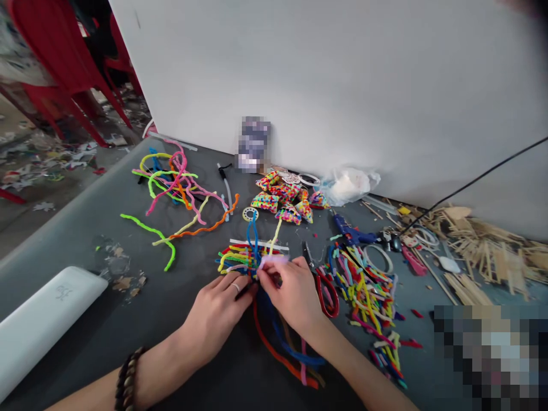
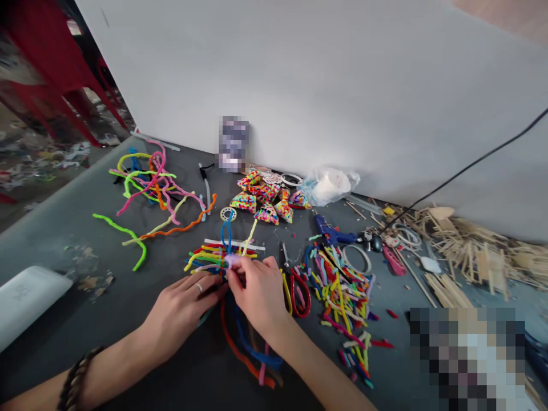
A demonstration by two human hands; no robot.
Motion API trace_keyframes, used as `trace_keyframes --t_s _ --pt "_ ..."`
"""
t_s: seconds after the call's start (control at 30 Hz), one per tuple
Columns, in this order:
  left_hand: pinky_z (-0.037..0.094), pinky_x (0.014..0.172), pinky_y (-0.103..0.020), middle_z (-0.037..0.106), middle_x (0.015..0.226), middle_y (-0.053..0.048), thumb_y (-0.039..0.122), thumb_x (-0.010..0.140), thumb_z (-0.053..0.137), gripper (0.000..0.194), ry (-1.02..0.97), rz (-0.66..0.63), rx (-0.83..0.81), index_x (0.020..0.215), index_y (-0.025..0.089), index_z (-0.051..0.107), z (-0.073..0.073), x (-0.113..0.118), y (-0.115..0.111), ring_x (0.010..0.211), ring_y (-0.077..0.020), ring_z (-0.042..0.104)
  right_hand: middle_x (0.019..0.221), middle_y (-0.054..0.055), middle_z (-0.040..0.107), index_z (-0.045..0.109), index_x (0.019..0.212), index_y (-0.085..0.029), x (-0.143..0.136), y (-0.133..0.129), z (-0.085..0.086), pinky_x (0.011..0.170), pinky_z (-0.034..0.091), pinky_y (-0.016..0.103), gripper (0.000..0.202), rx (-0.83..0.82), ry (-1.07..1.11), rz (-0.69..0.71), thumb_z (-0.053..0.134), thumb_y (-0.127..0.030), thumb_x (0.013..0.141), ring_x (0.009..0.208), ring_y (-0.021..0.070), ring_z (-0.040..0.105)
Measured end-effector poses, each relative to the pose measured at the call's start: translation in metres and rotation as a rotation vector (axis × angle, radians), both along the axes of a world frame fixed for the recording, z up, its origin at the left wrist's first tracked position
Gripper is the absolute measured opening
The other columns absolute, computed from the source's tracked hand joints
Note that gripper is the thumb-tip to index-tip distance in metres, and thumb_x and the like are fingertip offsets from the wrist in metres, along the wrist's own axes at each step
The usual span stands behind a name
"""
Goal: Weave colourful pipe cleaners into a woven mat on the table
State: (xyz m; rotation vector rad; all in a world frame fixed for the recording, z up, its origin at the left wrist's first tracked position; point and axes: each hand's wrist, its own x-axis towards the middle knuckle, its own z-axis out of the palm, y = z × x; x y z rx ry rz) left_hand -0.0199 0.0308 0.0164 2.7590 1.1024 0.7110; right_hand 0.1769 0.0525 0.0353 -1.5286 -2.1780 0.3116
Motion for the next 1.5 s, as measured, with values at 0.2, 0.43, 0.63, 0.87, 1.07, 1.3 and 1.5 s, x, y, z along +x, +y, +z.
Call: trace_keyframes --t_s 0.2,0.43,0.63,0.87,1.07,1.3,1.5 --pt "0.064 0.079 -0.043 0.071 0.103 -0.01 0.008 0.098 0.051 0.02 0.022 0.019 0.019 0.101 0.014 0.07 0.0 0.002 0.0 0.098 -0.0271 0.07 0.064 -0.007 0.069 0.065 0.086 -0.022 -0.006 0.016 -0.008 0.078 0.033 0.033 0.007 -0.044 -0.097 -0.084 0.066 -0.021 0.093 0.06 0.0144 0.063" --pt "0.063 0.082 -0.041 0.071 0.107 -0.009 0.008 0.093 0.058 0.015 0.059 0.019 0.011 0.1 0.014 0.07 0.002 0.002 -0.003 0.102 -0.0275 0.069 0.072 -0.008 0.072 0.069 0.1 -0.026 0.001 0.007 -0.007 0.078 0.034 0.033 0.009 -0.117 0.035 -0.037 0.07 -0.031 0.092 0.062 0.014 0.063" --pt "0.062 0.084 -0.038 0.074 0.104 -0.007 0.004 0.095 0.049 0.025 -0.021 0.025 0.038 0.107 0.014 0.069 -0.002 0.0 -0.003 0.103 -0.0253 0.07 0.067 -0.009 0.07 0.067 0.087 -0.025 -0.005 0.006 -0.006 0.075 0.035 0.032 0.009 -0.106 0.052 -0.112 0.075 -0.028 0.088 0.061 0.0132 0.063" --pt "0.06 0.081 -0.036 0.075 0.104 -0.005 0.003 0.095 0.049 0.026 -0.121 0.127 0.09 0.1 0.017 0.07 -0.003 -0.007 0.003 0.097 -0.023 0.07 0.089 -0.002 0.076 0.075 0.099 -0.027 -0.001 -0.005 -0.002 0.074 0.032 0.033 0.012 0.141 0.085 0.126 0.063 -0.027 0.101 0.081 0.0137 0.068" --pt "0.06 0.085 -0.036 0.074 0.111 -0.008 0.003 0.095 0.046 0.036 -0.097 0.106 0.111 0.123 0.014 0.065 -0.001 -0.01 0.005 0.101 -0.0235 0.068 0.083 -0.002 0.073 0.074 0.092 -0.024 0.007 -0.011 0.009 0.07 0.03 0.035 0.012 0.244 -0.096 0.321 0.065 -0.026 0.099 0.074 0.0136 0.062" --pt "0.061 0.079 -0.037 0.075 0.107 -0.009 0.01 0.097 0.044 0.027 -0.036 0.065 0.098 0.111 0.013 0.068 0.003 -0.008 0.005 0.097 -0.0259 0.068 0.075 0.002 0.064 0.07 0.089 -0.016 0.005 -0.024 0.016 0.066 0.031 0.036 0.019 0.391 -0.397 0.44 0.055 -0.006 0.096 0.07 0.0169 0.055" --pt "0.06 0.076 -0.035 0.075 0.1 -0.009 0.015 0.1 0.042 0.027 -0.041 0.104 0.087 0.111 0.014 0.067 0.005 -0.007 0.004 0.092 -0.0254 0.068 0.082 0.008 0.064 0.07 0.09 -0.013 -0.006 -0.042 0.018 0.067 0.037 0.038 0.02 0.436 -0.653 0.475 0.051 -0.007 0.092 0.07 0.0216 0.053"
